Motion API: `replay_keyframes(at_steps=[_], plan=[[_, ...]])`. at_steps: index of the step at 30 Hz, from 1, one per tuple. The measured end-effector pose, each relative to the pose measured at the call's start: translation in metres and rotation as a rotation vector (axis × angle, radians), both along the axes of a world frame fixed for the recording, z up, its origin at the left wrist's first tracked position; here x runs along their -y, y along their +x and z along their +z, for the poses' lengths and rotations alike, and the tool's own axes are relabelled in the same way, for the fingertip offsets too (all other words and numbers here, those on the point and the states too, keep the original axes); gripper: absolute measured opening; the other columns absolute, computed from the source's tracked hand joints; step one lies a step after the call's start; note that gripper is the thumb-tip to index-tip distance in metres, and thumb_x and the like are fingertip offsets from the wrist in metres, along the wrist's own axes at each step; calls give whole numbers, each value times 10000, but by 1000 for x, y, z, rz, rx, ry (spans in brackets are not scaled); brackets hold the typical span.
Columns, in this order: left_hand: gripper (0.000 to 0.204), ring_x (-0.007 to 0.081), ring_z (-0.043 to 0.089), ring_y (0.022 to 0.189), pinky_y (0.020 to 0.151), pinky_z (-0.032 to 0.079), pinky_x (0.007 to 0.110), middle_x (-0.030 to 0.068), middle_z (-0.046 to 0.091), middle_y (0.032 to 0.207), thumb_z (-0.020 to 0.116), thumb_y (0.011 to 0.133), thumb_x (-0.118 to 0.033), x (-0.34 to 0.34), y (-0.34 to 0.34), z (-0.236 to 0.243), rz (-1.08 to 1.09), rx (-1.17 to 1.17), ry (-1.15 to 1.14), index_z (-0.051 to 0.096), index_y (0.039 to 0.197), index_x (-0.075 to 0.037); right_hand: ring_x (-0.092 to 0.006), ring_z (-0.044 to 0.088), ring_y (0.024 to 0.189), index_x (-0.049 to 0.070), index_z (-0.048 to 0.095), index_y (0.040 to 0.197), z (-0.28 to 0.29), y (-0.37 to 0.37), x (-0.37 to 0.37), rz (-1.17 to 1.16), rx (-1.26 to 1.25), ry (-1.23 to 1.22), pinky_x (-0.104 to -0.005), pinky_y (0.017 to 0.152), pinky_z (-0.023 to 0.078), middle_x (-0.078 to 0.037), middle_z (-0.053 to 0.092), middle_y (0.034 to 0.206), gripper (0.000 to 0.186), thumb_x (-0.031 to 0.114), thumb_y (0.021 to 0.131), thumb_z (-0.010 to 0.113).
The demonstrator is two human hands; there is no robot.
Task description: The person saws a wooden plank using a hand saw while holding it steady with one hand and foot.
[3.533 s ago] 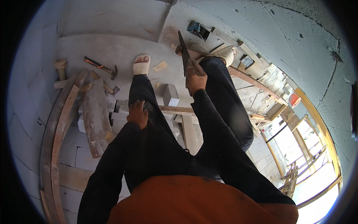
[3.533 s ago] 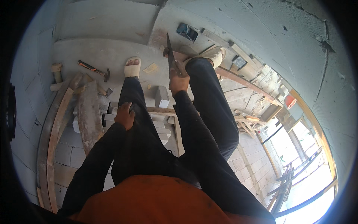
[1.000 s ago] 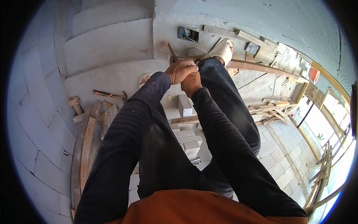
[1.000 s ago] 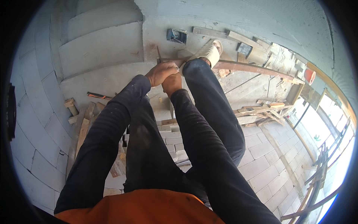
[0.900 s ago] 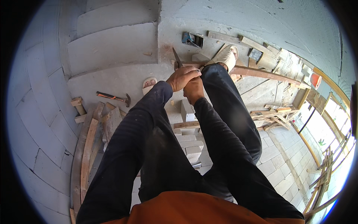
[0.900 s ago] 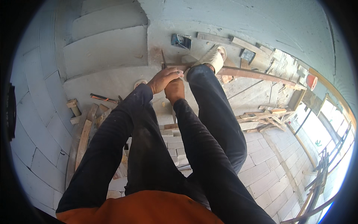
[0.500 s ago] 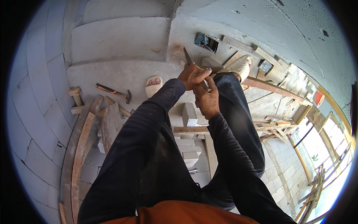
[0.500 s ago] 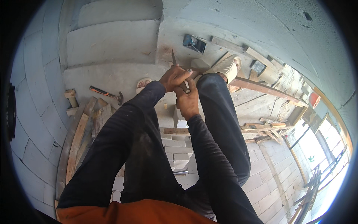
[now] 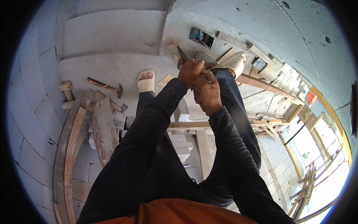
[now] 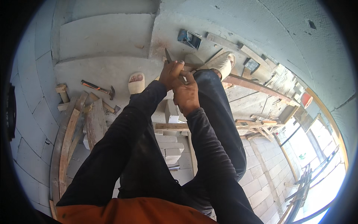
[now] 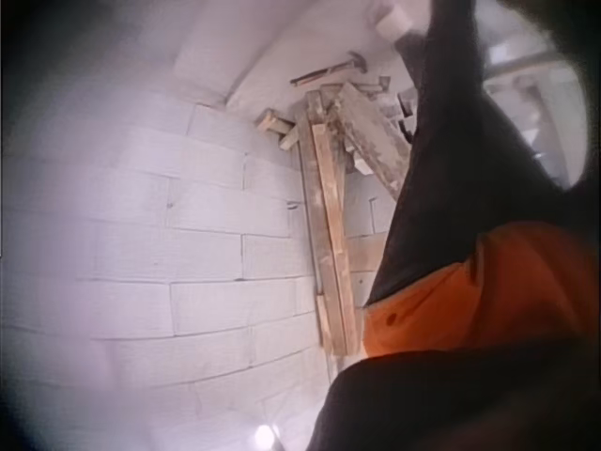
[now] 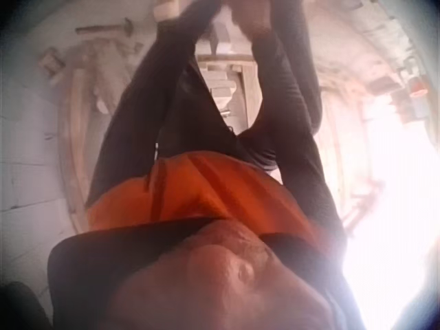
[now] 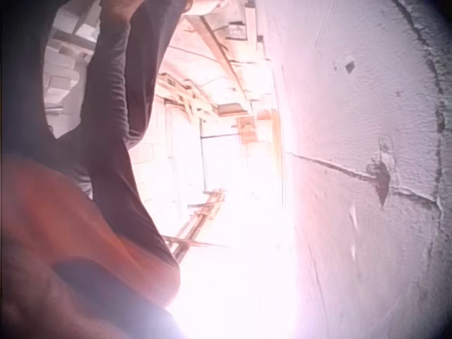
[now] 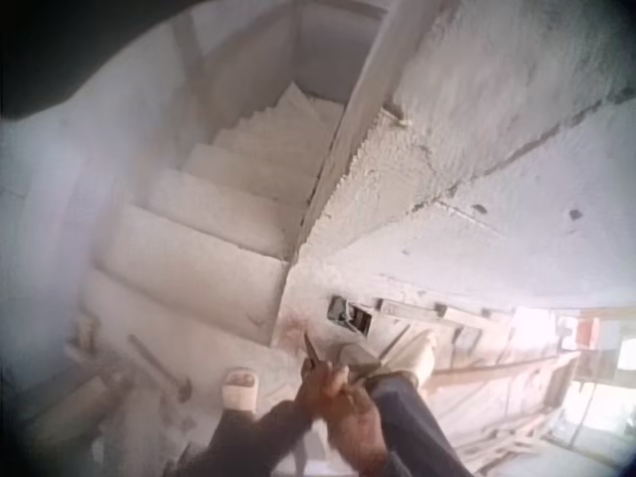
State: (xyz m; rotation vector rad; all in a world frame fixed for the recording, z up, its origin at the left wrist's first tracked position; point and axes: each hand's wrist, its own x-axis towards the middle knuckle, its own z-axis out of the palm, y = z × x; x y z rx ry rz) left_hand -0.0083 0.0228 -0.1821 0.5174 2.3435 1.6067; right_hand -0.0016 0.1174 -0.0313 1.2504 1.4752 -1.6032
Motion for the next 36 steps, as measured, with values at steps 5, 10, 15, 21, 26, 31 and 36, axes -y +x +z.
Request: replay_keyframes(at_steps=[5, 10, 15, 21, 26, 31, 36], plan=[[146, 433, 631, 859, 982, 522, 596, 179, 626, 883, 657, 961, -148, 17, 53, 90, 124, 268, 234, 601, 1055, -50, -55, 489, 514, 55, 606, 1278, 82, 55, 20, 113, -177, 112, -259, 433, 385, 11, 592, 747, 300, 32, 981, 638], [333, 448, 677, 975, 903, 551, 570, 211, 702, 1031, 734, 884, -238, 7, 9, 1, 120, -51, 2, 607, 1127, -49, -64, 480, 486, 46, 616, 1273, 20, -11, 20, 52, -44, 67, -261, 403, 365, 5, 578, 710, 284, 46, 990, 649], [207, 421, 658, 968, 1057, 467, 571, 197, 665, 893, 608, 995, -217, -7, 37, 33, 163, 72, 42, 638, 912, -29, -71, 485, 461, 27, 591, 1315, 37, 16, 5, 54, -90, 21, -248, 395, 369, -2, 577, 701, 345, 22, 973, 637], [256, 434, 610, 913, 1049, 462, 577, 193, 615, 856, 591, 1028, -261, -8, 24, 34, 255, 309, 125, 604, 932, -24, -84, 514, 459, 25, 595, 1314, 34, 2, 9, 30, -86, 23, -259, 396, 401, -9, 591, 711, 351, 16, 967, 650], [238, 434, 607, 909, 1049, 465, 579, 191, 608, 866, 565, 1052, -250, -6, 37, 22, 203, 188, 118, 593, 941, -42, -86, 504, 454, 33, 612, 1295, 28, 16, 7, 95, -92, 41, -259, 394, 391, -9, 599, 710, 312, 46, 988, 666], [213, 390, 618, 907, 1020, 487, 556, 159, 607, 871, 520, 1065, -208, 8, 52, 86, 270, 184, 196, 581, 941, -46, -76, 500, 483, 45, 616, 1291, 87, 34, 22, 46, -106, 14, -265, 414, 385, -10, 610, 760, 297, 125, 1017, 696], [208, 389, 628, 962, 1020, 477, 568, 149, 622, 892, 519, 1055, -216, -10, 6, 20, 113, 276, 135, 603, 940, -65, -57, 536, 587, 24, 598, 1293, -7, -9, -4, 28, 44, 21, -250, 488, 414, -19, 651, 905, 335, 228, 1051, 710]])
